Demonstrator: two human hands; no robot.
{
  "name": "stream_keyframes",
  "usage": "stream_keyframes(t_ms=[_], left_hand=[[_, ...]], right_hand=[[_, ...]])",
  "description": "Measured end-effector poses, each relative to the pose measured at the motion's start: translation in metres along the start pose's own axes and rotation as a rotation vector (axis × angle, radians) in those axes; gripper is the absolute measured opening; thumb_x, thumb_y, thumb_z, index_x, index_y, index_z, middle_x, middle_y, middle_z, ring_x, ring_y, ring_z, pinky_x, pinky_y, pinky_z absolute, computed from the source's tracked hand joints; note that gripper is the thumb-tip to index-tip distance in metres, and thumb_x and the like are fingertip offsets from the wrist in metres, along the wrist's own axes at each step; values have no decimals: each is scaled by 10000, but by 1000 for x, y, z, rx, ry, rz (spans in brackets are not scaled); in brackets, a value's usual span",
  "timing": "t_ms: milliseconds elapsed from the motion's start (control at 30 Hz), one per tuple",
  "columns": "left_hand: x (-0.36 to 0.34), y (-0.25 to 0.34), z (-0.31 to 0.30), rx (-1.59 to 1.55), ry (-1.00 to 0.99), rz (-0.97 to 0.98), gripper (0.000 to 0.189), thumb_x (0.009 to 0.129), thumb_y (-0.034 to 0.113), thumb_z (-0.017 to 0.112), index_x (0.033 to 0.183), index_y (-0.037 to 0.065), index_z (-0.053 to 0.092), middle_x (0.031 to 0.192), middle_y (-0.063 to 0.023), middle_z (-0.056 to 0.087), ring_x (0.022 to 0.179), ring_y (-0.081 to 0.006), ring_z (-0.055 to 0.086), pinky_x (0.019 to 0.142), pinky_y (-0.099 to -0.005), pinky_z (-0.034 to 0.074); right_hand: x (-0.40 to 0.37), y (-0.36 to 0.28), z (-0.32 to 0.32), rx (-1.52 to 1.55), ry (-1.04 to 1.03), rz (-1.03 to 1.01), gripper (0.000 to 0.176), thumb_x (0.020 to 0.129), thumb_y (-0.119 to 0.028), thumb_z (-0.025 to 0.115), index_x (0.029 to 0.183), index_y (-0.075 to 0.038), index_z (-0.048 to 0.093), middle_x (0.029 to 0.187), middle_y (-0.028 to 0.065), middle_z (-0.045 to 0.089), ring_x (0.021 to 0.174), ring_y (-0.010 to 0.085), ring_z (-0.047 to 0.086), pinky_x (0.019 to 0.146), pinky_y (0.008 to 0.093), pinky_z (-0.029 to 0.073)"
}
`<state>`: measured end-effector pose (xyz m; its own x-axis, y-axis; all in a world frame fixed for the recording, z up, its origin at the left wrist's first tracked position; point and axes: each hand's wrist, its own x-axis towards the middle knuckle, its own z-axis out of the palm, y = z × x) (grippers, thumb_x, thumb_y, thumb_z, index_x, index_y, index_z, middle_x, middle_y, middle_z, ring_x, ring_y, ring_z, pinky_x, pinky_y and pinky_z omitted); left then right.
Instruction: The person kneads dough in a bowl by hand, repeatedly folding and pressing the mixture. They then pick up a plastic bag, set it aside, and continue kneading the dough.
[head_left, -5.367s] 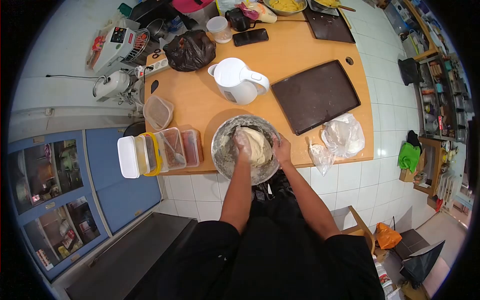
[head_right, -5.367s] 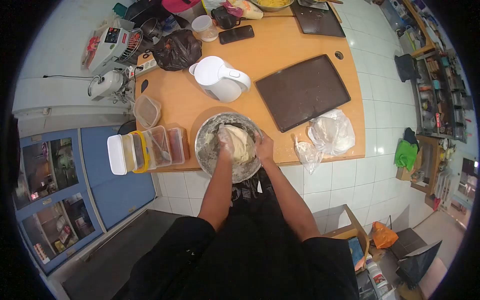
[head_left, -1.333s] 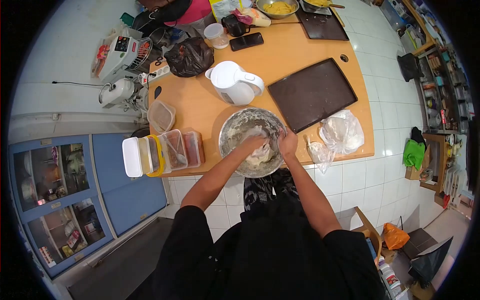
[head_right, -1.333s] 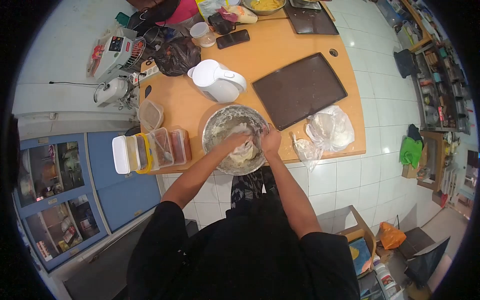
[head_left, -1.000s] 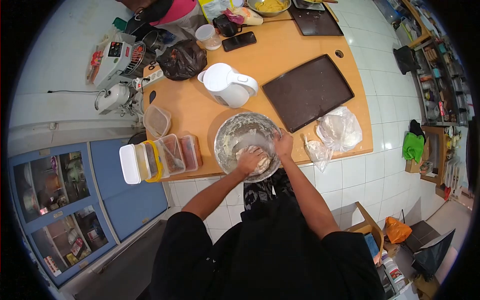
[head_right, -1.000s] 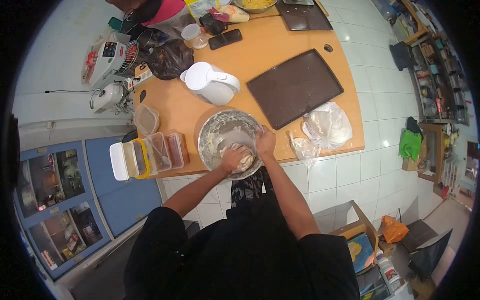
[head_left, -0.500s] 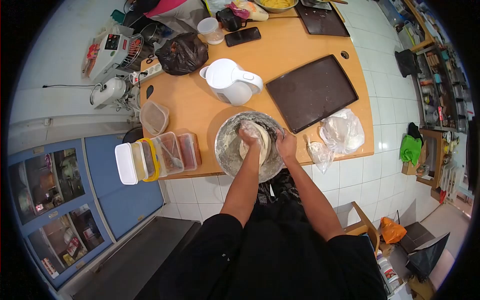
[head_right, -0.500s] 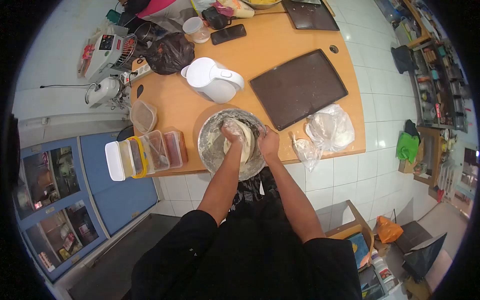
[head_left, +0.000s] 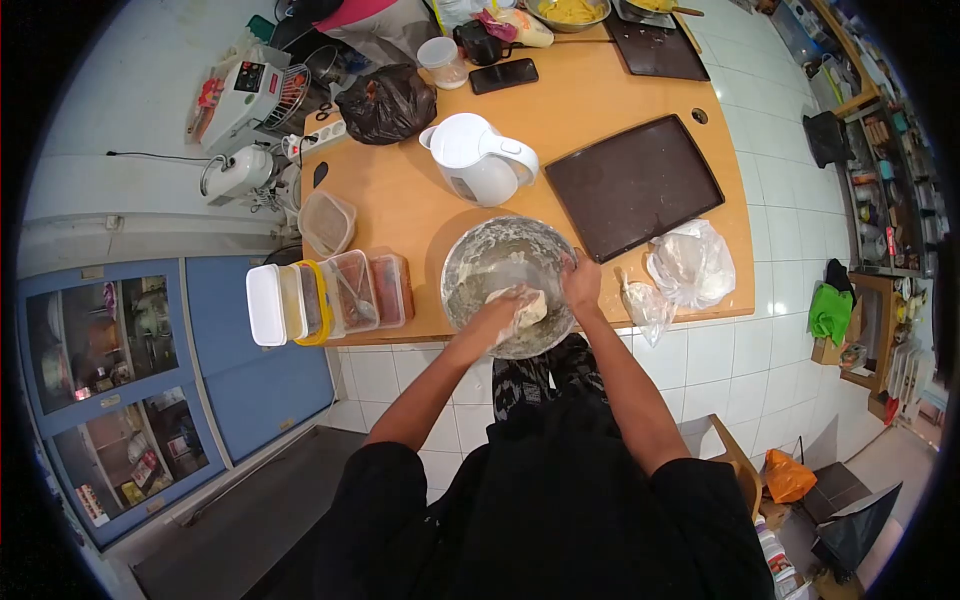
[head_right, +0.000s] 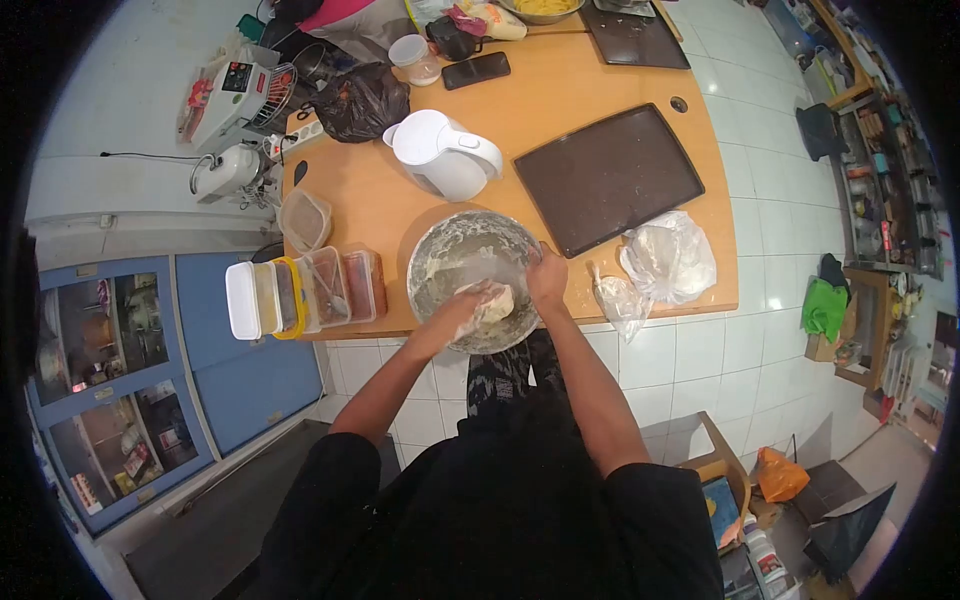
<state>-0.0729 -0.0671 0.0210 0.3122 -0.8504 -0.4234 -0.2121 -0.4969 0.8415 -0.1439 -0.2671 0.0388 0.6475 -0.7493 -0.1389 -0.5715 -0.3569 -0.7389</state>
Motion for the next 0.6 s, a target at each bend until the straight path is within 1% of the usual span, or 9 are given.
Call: stream_keyframes(t_ms=[67, 133, 167, 267, 367, 467, 567, 600], left_hand=[[-32, 51, -4, 693, 70, -11, 663, 789, 168, 616, 1417, 172, 402, 1480, -153, 323, 1247, -319, 467, 972, -430, 438], [-47, 105, -7, 626, 56, -239, 519, 850, 114, 496, 1367, 142, 462, 1478, -151, 328, 1304, -324, 403, 1022, -483, 380], [-52, 118, -7, 592, 48, -355, 467, 880, 87, 436, 1342, 127, 491, 1476, -150, 331, 1333, -326, 371, 1047, -509, 350], [-59, 102, -8, 907, 71, -252, 447, 890, 184, 458, 1335, 171, 503, 1471, -146, 339, 1346, -279, 353, 982, -560, 369], [-56, 108, -39, 818, -133, -79, 396, 897, 282, 482, 1267, 164, 560, 1331, -168, 501, 1236, -291, 482, 949, -536, 375], [-36, 74, -44, 692, -105, -33, 351, 908, 303, 488, 1178, 119, 615, 1111, -169, 624, 988, -349, 610, 876, -464, 417], [-28, 88, -47, 332, 131, -93, 367, 933, 328, 451, 1108, 71, 648, 937, -206, 656, 903, -346, 633, 855, -433, 442], [-18, 76, -42, 488, 75, -146, 367, 928, 323, 453, 1114, 73, 646, 936, -210, 658, 873, -349, 641, 853, -426, 449]], right_hand=[[-2, 1, -3, 17, -7, 17, 217, 858, -169, 587, 881, 44, 618, 738, 296, 597, 758, 473, 587, 651, 500, 459], [-1, 4, -4, 10, -8, 15, 203, 858, -161, 580, 879, 37, 620, 747, 290, 602, 757, 468, 590, 653, 500, 460], [-1, 5, -3, 9, -10, 15, 196, 859, -157, 577, 878, 33, 620, 751, 287, 604, 756, 465, 591, 654, 500, 461], [1, 6, 0, 15, -29, -8, 180, 859, -152, 569, 871, 20, 623, 758, 278, 608, 753, 456, 594, 658, 501, 464], [3, 1, 0, 8, -34, -13, 167, 856, -144, 565, 868, 12, 624, 757, 271, 609, 754, 447, 597, 656, 501, 467], [5, -3, 0, -20, -49, -26, 147, 841, -141, 592, 895, -9, 627, 733, 261, 617, 739, 441, 612, 662, 502, 483], [7, -3, 2, -41, -73, -28, 144, 822, -127, 594, 902, -14, 633, 737, 259, 619, 740, 437, 615, 672, 502, 488], [6, -1, 2, -46, -69, -24, 147, 818, -127, 595, 906, -15, 634, 739, 260, 620, 743, 437, 616, 674, 502, 489]])
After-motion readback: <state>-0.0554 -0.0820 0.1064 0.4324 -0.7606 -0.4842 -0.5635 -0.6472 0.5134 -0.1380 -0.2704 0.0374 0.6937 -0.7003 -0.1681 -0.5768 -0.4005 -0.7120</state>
